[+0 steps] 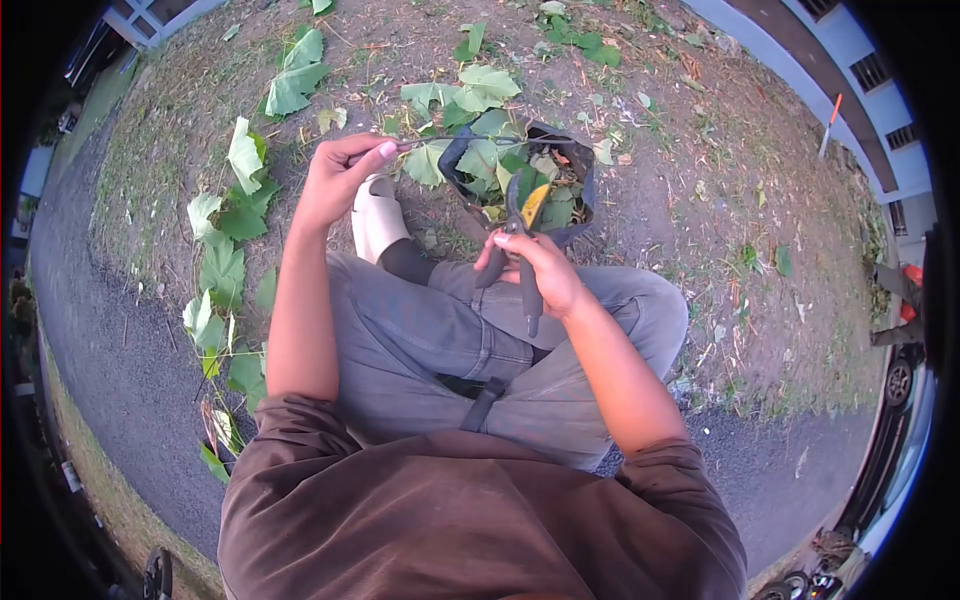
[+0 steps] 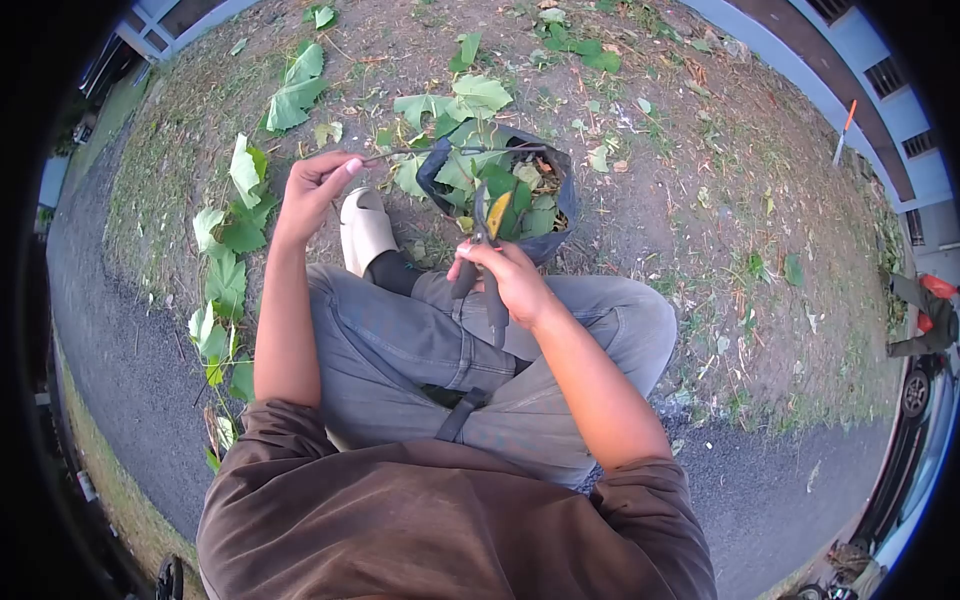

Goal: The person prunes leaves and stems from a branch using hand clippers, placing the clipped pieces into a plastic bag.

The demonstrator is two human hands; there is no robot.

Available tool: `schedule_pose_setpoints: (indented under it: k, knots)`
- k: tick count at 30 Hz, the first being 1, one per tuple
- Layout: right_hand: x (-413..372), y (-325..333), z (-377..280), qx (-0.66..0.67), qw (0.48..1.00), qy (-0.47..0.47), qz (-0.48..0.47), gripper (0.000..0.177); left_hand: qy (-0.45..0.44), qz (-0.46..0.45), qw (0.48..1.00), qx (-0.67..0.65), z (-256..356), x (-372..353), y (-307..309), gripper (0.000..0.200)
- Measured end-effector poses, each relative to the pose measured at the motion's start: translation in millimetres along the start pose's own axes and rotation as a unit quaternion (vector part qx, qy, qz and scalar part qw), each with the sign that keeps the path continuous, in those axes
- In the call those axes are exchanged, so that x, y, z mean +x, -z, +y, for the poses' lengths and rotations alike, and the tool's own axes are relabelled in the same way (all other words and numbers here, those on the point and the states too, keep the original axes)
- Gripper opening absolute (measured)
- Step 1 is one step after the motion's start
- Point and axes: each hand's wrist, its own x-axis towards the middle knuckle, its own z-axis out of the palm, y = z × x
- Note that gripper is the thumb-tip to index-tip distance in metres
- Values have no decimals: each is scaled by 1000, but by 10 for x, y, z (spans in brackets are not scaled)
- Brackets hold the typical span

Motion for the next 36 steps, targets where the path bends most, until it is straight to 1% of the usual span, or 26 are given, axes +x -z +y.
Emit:
schedule_pose_setpoints:
  k: [2, 3, 4, 5, 6, 8, 11, 13, 14, 16, 20, 22, 23, 25, 26, 27, 29, 30, 31, 33, 34, 36]
  knots:
    - [31, 16, 27, -35, 999, -8, -28, 35, -15, -11, 1000, -20, -14, -2, 48, 23]
    - [43, 23, 29, -34, 999, -8, -27, 35, -8, -50, 999, 0, -56, -13, 53, 23]
    - [51, 10, 6, -47, 999, 18, -5, 35, -1, -91, 996, 20, -32, -20, 30, 23]
    - [53, 2, -8, -59, 997, 43, 17, 36, 2, -93, 995, 19, -8, -28, 15, 23]
    - [57, 11, -16, -29, 998, 49, 23, 35, 6, -108, 994, 35, 23, -33, 4, 23]
    - [61, 50, -14, -23, 998, 54, 27, 34, 11, -123, 991, 49, 64, -39, -66, 23]
    - [36, 26, -49, -2, 997, 61, 42, 31, 12, -109, 994, 27, 54, -10, -171, 23]
    - [44, 17, -93, 82, 995, 6, 49, 31, 4, -66, 997, 38, 36, 12, -237, 22]
    - [46, 20, -98, 82, 995, 5, 50, 31, 5, -67, 997, 37, 39, 15, -254, 22]
    - [64, 19, -114, 107, 992, -26, 59, 33, 4, -52, 997, 57, 68, 26, -261, 21]
    - [55, -21, -74, 110, 992, -27, 50, 33, -5, -26, 998, 55, 97, 9, -231, 20]
    - [38, -67, -92, 80, 996, -7, 28, 33, -78, -20, 994, 81, 95, -22, -114, 16]
    - [54, -106, -113, 77, 997, -7, 26, 33, -79, -17, 994, 80, 118, -53, -47, 16]
    - [91, -208, -150, 66, 998, 21, -2, 31, -118, 5, 988, 96, 176, -115, 57, 14]
    - [120, -246, -180, 78, 997, 12, -3, 31, -131, 16, 987, 92, 176, -116, 71, 13]
    - [137, -229, -175, 80, 997, 11, -2, 31, -128, 15, 987, 91, 151, -111, 50, 13]
    - [199, -193, -163, 154, 987, -37, 7, 30, -88, 38, 990, 100, 117, -68, -16, 12]
    - [235, -136, -118, 160, 985, -56, 23, 29, -62, 18, 994, 83, 94, -58, -97, 12]
    - [250, -110, -78, 161, 985, -58, 22, 29, -60, 19, 994, 84, 91, -41, -163, 12]
    - [272, -68, -13, 222, 970, -92, 29, 29, -62, -16, 993, 98, 79, 5, -254, 16]
    - [253, -103, -8, 249, 963, -95, 41, 29, -49, -21, 993, 103, 74, 24, -266, 16]
    - [200, -111, -3, 241, 966, -88, 36, 29, -43, -24, 995, 84, 29, 48, -242, 16]
